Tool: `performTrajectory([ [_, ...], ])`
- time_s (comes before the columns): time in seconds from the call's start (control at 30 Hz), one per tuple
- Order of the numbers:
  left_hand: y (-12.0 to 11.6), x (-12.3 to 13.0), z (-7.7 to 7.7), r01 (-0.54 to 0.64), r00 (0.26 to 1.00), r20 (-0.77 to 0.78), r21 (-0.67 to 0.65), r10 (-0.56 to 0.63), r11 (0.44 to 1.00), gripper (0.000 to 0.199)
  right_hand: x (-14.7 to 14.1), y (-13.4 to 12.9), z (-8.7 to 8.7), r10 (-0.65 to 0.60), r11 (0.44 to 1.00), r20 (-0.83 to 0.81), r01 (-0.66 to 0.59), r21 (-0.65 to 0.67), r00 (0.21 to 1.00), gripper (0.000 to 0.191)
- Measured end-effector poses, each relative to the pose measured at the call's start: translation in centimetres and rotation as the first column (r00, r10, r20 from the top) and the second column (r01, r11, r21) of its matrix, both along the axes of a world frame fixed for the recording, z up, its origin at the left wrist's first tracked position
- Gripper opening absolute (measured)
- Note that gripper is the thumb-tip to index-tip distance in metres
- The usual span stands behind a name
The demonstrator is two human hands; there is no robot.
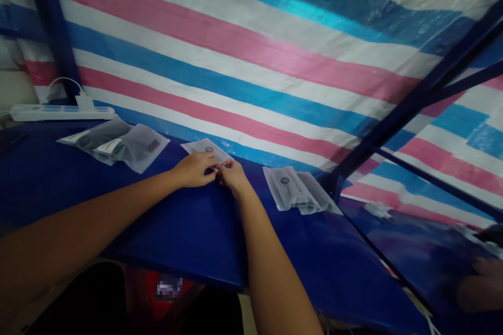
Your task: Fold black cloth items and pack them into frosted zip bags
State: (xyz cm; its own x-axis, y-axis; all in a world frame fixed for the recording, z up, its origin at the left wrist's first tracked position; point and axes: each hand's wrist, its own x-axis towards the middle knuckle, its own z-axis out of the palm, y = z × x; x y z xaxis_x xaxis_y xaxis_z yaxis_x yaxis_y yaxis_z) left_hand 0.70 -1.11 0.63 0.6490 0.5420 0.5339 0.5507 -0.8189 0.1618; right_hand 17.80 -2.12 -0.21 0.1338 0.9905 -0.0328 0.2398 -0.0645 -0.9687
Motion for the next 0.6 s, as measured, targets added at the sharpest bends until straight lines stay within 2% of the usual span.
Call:
performTrajectory([
  [0.23, 0.2, 0.3, -0.3, -0.015, 0.999, 0.040, 0.013, 0.014, 1.000, 0.020, -1.0, 0.0, 0.1, -0.035, 0.999, -0.016, 0.035, -0.003, 0.999, 0.016],
  [0.37, 0.4, 0.5, -0.5, -0.045, 0.995, 0.087, 0.008, 0.044, 0.999, 0.017, -1.4, 0.0, 0.1, -0.070, 0.997, 0.006, 0.070, 0.013, 0.998, 0.022],
  [0.6, 1.1, -0.1, -0.4, -0.108, 0.990, 0.096, 0.018, 0.106, 0.994, 0.008, -0.9, 0.0, 0.3, -0.097, 0.995, -0.015, 0.097, -0.004, 0.995, 0.019],
])
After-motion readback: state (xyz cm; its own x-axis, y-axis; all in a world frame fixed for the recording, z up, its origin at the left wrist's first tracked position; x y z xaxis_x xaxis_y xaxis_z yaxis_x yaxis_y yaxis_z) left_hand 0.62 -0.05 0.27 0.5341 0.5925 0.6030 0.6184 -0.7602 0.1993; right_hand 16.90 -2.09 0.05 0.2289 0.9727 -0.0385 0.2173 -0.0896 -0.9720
